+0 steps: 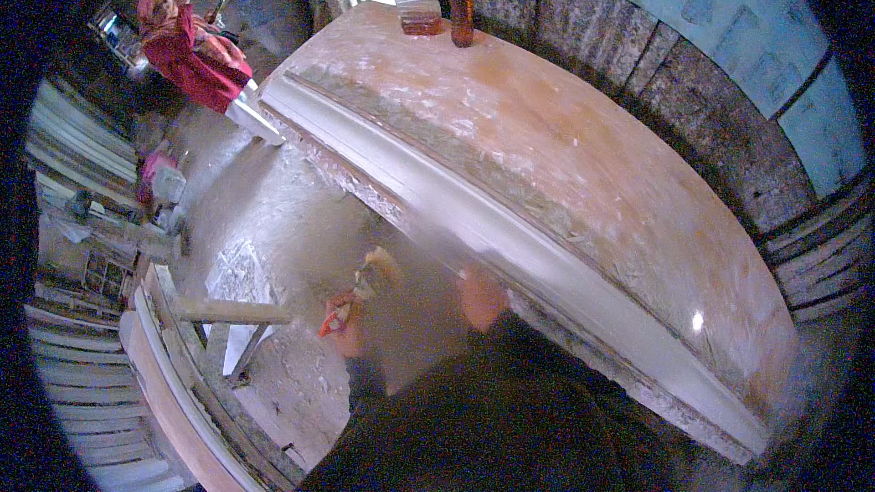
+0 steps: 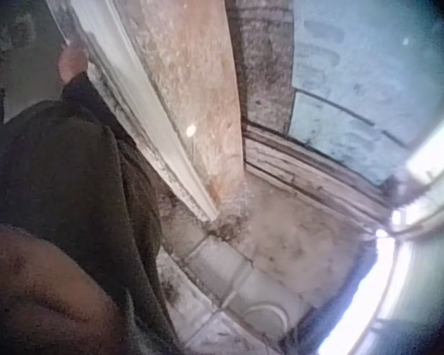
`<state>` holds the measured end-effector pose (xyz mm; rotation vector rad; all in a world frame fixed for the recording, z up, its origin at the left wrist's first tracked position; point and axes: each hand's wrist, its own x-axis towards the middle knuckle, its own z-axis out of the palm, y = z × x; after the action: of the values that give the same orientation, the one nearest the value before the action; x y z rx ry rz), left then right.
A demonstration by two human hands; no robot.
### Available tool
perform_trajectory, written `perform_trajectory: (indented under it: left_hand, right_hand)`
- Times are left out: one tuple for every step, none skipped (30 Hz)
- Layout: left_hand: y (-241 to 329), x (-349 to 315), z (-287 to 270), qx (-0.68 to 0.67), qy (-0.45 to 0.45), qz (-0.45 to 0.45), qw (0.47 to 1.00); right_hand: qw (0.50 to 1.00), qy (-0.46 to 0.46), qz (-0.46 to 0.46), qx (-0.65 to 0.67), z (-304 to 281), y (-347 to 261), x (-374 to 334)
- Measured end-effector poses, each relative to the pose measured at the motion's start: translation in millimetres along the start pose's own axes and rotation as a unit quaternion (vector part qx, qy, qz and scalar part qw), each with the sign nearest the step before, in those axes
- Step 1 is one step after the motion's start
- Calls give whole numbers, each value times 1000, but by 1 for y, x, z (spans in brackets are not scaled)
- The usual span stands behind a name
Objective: The person scrapes a white substance from the edge of a large curved wooden panel using a scraper in the right hand and a brush in the left hand. The person repeatedly scrapes and brushes along the same edge while another person stands nearby.
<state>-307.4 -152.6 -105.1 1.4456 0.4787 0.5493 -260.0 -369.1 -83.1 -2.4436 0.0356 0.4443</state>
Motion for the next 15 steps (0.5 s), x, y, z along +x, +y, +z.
perform_trajectory:
  left_hand:
    - [0, 2, -2, 13, 5, 0, 1000]
    - [-1, 3, -2, 24, 11, -1, 1000]
    - [-1, 4, -2, 35, 16, -3, 999]
    - [-1, 4, -2, 33, 17, 22, 999]
    - [-2, 3, -1, 32, 12, 46, 998]
    - [-2, 2, -2, 32, 10, 70, 997]
    - [-5, 3, -3, 26, 8, 68, 997]
    - [-7, 6, -6, 23, 9, 68, 997]
    - [-7, 8, -8, 19, 9, 68, 997]
    - [-7, 7, -9, 31, 14, 49, 998]
    - [0, 5, -11, 43, 26, 32, 998]
    - [3, 5, -12, 56, 38, 15, 998]
    - [1, 5, -16, 41, 47, 25, 998]
    - [-5, 5, -18, 21, 52, 33, 998]
    - [-11, 3, -19, 4, 58, 39, 998]
  right_hand:
    - [999, 26, -28, -5, 0, 3, -2]
    - [997, 52, -55, -11, -3, 13, -10]
    - [993, 77, -83, -17, -5, 17, -12]
    - [995, 65, -77, -22, -4, 16, -7]
    - [996, 56, -65, -26, -2, 15, -1]
    - [997, 46, -56, -29, 2, 12, 6]
    - [997, 44, -52, -39, 6, 8, 14]
    - [997, 41, -50, -47, 10, -2, 24]
    - [997, 38, -48, -56, 10, -9, 28]
    - [997, 36, -51, -39, 6, -11, 22]
    - [998, 30, -59, -25, -9, -25, 10]
    - [997, 24, -68, -9, -17, -30, 4]
    - [997, 22, -73, 10, -15, -23, 2]
    - [997, 23, -74, 24, -14, -9, -4]
    - [996, 22, -75, 40, -10, 4, -8]
